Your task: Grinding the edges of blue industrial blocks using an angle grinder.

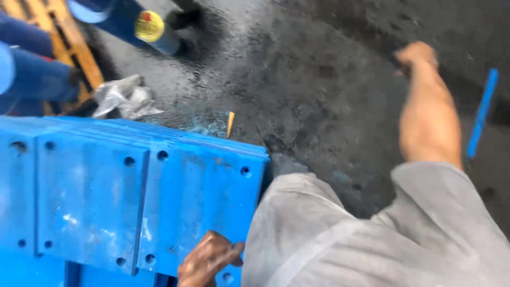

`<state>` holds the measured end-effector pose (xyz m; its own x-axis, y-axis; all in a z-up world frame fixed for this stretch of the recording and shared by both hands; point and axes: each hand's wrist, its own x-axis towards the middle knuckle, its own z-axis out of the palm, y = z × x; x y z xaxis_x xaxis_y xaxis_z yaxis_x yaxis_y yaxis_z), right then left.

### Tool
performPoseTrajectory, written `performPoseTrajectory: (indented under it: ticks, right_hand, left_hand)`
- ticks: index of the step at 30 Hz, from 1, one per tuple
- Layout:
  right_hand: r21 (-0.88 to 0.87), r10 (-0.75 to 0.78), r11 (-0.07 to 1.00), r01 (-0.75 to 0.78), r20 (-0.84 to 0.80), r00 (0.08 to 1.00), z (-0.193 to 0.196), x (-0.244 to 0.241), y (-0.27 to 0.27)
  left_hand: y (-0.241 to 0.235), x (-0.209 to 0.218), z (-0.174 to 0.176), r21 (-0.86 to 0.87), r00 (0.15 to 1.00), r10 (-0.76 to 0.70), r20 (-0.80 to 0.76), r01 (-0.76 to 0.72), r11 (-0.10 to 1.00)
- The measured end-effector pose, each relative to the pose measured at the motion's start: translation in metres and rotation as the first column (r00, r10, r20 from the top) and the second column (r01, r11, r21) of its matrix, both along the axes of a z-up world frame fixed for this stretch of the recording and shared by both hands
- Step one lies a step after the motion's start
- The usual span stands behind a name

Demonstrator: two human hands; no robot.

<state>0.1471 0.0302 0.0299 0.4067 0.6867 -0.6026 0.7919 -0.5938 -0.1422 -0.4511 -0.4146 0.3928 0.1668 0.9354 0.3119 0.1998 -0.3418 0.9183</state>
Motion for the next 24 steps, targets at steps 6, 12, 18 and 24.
performPoseTrajectory:
  ticks: [6, 12, 18, 24]
  right_hand:
    - [0.174, 0.359, 0.918, -0.355, 0.010, 0.933, -0.098, 0.011, -0.037]
    - [-0.068, 0.335, 0.837, -0.542, -0.720, 0.608, -0.220, -0.095, -0.111]
    - [-0.221, 0.138, 0.913, -0.343, -0.623, 0.770, -0.182, -0.210, -0.094]
    - [0.048, 0.443, 0.871, -0.488, -0.507, 0.740, -0.107, -0.256, -0.045]
  left_hand:
    - [0.014, 0.022, -0.039, -0.106, 0.875, 0.425, -0.232, -0.457, 0.883]
    - [-0.005, 0.036, -0.081, -0.175, 0.760, 0.615, -0.212, -0.649, 0.741]
    - [-0.044, 0.049, -0.164, -0.176, 0.602, 0.770, -0.211, -0.798, 0.576]
    - [-0.049, 0.069, -0.146, -0.376, 0.567, 0.794, -0.220, -0.800, 0.467]
